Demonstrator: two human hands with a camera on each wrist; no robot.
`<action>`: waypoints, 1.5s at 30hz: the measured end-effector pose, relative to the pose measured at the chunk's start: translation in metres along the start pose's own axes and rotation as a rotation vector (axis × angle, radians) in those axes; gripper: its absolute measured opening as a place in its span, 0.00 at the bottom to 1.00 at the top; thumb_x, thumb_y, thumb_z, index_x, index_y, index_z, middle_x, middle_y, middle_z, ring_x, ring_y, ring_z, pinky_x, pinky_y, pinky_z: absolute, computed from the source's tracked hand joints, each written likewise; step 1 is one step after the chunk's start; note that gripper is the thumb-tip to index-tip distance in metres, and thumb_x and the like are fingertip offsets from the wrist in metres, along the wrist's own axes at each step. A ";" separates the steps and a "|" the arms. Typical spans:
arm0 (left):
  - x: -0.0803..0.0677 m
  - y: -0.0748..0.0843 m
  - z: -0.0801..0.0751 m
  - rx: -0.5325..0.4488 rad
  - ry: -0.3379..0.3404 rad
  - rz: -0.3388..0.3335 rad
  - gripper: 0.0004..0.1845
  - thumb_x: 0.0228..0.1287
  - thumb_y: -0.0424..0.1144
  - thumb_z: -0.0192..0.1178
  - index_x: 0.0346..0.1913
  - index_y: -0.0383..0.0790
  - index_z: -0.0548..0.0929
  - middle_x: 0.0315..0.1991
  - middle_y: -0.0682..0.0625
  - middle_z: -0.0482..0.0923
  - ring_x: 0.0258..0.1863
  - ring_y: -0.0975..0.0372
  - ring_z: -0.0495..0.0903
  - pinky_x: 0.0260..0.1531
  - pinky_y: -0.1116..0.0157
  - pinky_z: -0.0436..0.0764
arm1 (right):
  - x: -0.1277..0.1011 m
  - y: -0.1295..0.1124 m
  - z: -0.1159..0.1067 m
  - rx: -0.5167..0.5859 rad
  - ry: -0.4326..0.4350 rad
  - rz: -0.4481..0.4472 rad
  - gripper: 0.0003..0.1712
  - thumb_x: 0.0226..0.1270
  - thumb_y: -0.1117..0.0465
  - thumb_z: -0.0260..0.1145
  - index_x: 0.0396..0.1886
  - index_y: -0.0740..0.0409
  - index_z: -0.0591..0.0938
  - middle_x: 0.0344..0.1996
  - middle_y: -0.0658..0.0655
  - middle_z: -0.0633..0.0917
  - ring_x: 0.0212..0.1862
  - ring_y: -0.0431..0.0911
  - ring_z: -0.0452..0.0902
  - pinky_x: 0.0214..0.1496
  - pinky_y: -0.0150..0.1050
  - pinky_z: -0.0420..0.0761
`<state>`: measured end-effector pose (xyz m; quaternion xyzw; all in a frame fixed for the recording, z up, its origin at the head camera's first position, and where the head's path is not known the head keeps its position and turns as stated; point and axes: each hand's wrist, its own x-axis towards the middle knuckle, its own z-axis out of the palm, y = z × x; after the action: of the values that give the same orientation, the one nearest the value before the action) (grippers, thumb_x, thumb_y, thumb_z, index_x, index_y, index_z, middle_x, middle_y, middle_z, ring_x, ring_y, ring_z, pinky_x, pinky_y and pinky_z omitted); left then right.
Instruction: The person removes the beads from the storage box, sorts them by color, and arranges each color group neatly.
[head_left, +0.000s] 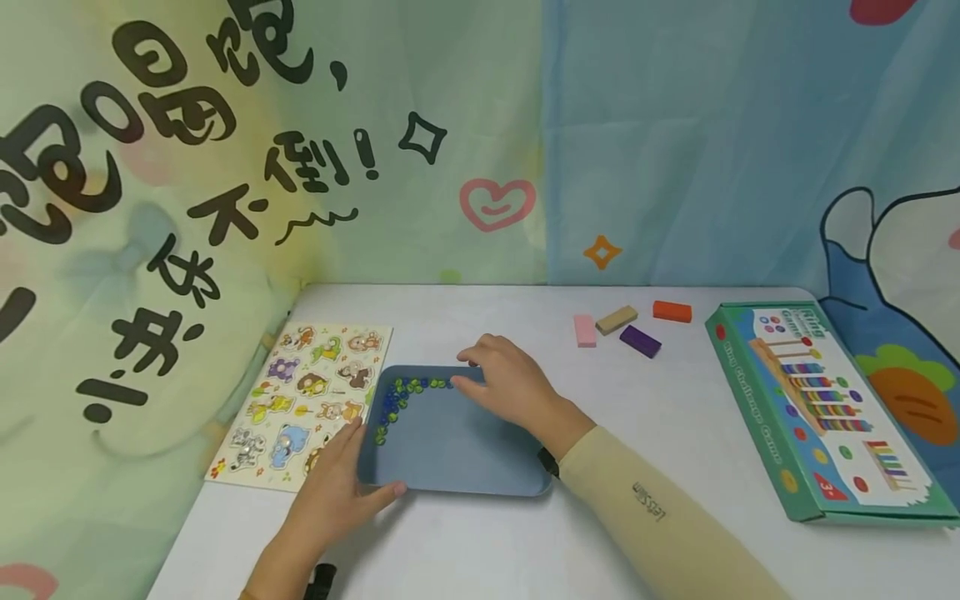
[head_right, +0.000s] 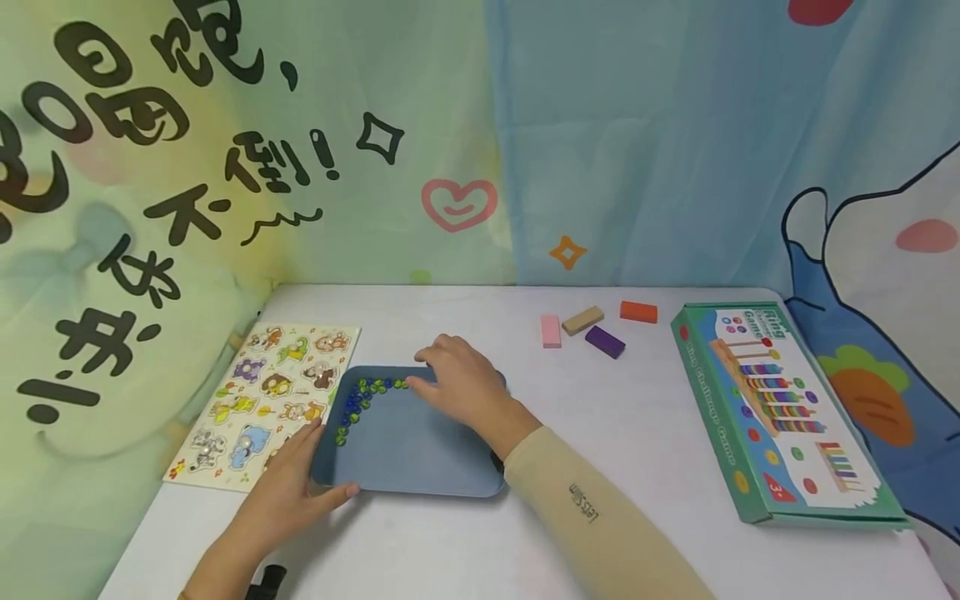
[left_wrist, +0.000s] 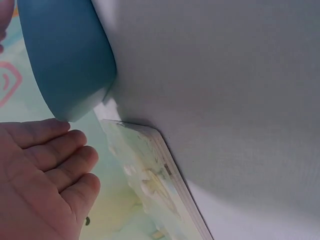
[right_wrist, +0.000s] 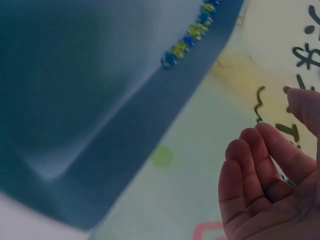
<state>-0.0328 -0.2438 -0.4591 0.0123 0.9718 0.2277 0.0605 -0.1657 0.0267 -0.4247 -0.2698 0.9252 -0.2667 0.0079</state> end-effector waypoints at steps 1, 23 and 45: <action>0.000 0.000 0.000 0.002 0.002 -0.001 0.63 0.55 0.67 0.74 0.80 0.27 0.59 0.82 0.31 0.54 0.81 0.35 0.55 0.78 0.34 0.61 | 0.003 -0.001 0.004 0.001 -0.012 0.005 0.22 0.73 0.46 0.71 0.59 0.53 0.87 0.46 0.52 0.84 0.51 0.46 0.79 0.52 0.42 0.85; 0.003 -0.005 0.006 -0.022 0.045 0.007 0.62 0.53 0.65 0.77 0.79 0.27 0.60 0.81 0.31 0.58 0.80 0.36 0.58 0.79 0.38 0.62 | 0.031 -0.002 0.057 -0.083 -0.079 0.090 0.16 0.73 0.53 0.72 0.52 0.57 0.91 0.46 0.57 0.91 0.50 0.50 0.89 0.55 0.46 0.90; 0.002 -0.004 0.009 -0.029 0.046 -0.014 0.62 0.53 0.62 0.78 0.80 0.29 0.61 0.81 0.34 0.58 0.81 0.40 0.59 0.80 0.41 0.63 | 0.040 0.003 0.077 -0.131 -0.027 0.052 0.07 0.69 0.59 0.74 0.31 0.55 0.92 0.32 0.52 0.93 0.32 0.44 0.87 0.34 0.40 0.88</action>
<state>-0.0335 -0.2431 -0.4694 -0.0004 0.9696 0.2413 0.0399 -0.1895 -0.0287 -0.4869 -0.2492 0.9472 -0.2018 0.0094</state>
